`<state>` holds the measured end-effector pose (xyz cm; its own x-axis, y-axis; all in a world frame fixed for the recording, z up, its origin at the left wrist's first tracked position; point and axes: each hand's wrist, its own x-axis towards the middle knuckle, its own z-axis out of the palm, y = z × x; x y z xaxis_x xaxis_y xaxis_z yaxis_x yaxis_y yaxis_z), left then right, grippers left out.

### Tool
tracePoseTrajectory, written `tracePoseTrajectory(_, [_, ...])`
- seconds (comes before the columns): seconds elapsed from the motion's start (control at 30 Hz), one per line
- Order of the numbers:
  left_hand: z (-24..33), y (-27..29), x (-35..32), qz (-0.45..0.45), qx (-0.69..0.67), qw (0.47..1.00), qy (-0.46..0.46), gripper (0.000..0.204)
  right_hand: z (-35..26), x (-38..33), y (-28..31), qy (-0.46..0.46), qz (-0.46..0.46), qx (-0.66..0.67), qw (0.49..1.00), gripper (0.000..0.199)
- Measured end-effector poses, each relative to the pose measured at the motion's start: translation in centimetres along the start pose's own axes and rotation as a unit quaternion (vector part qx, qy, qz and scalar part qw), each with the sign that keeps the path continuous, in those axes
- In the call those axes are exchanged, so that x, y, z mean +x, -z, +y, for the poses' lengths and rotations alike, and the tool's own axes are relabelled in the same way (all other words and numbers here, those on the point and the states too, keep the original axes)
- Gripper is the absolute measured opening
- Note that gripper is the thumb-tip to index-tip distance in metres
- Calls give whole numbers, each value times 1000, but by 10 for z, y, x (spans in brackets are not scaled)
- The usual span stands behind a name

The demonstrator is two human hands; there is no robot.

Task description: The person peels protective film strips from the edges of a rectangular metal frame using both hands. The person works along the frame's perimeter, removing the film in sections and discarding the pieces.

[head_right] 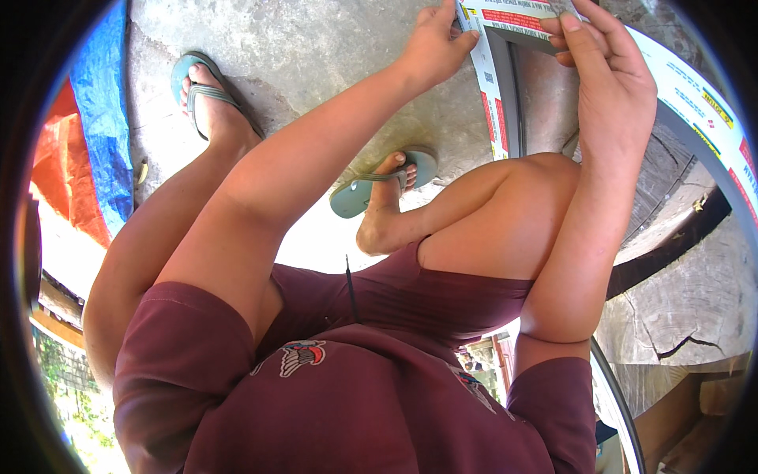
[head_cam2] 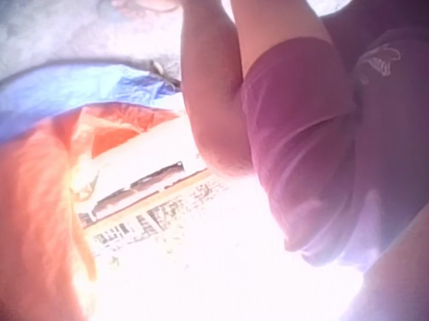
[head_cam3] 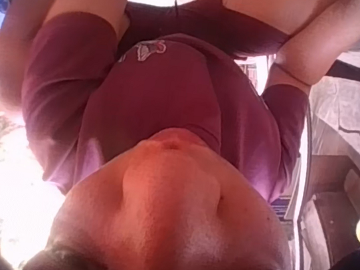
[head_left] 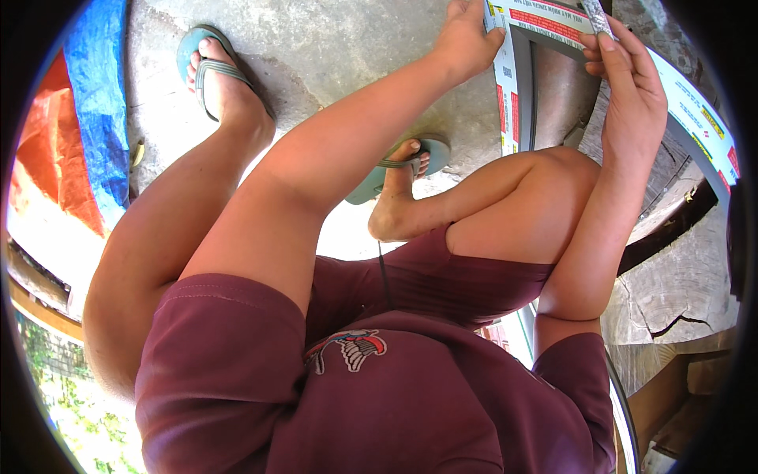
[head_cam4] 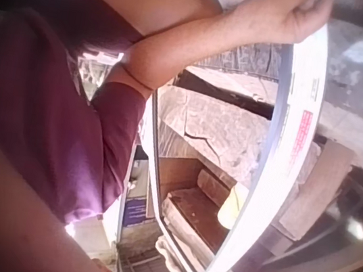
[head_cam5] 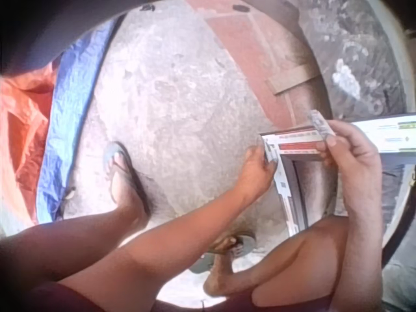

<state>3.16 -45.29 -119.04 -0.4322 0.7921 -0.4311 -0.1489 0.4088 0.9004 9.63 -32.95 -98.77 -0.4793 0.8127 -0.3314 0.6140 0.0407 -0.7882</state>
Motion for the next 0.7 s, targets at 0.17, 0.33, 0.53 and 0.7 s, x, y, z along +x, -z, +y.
tracePoseTrajectory(0.17, [-11, -8, -4, 34, -31, 998, -38, 66, 2, 0, 1, 2, -4, 2, 1000, 30])
tracePoseTrajectory(0.33, [-39, -11, 0, 71, 18, 980, -183, 68, 2, 5, -1, 3, -14, 6, 1000, 30])
tracePoseTrajectory(0.53, [-8, 9, -16, -58, 21, 998, -17, 64, 2, 8, -4, -13, -8, 1, 1000, 29])
tracePoseTrajectory(0.7, [-23, -2, -4, 27, -195, 979, -57, 65, -1, 8, -5, -11, -13, -2, 1000, 29])
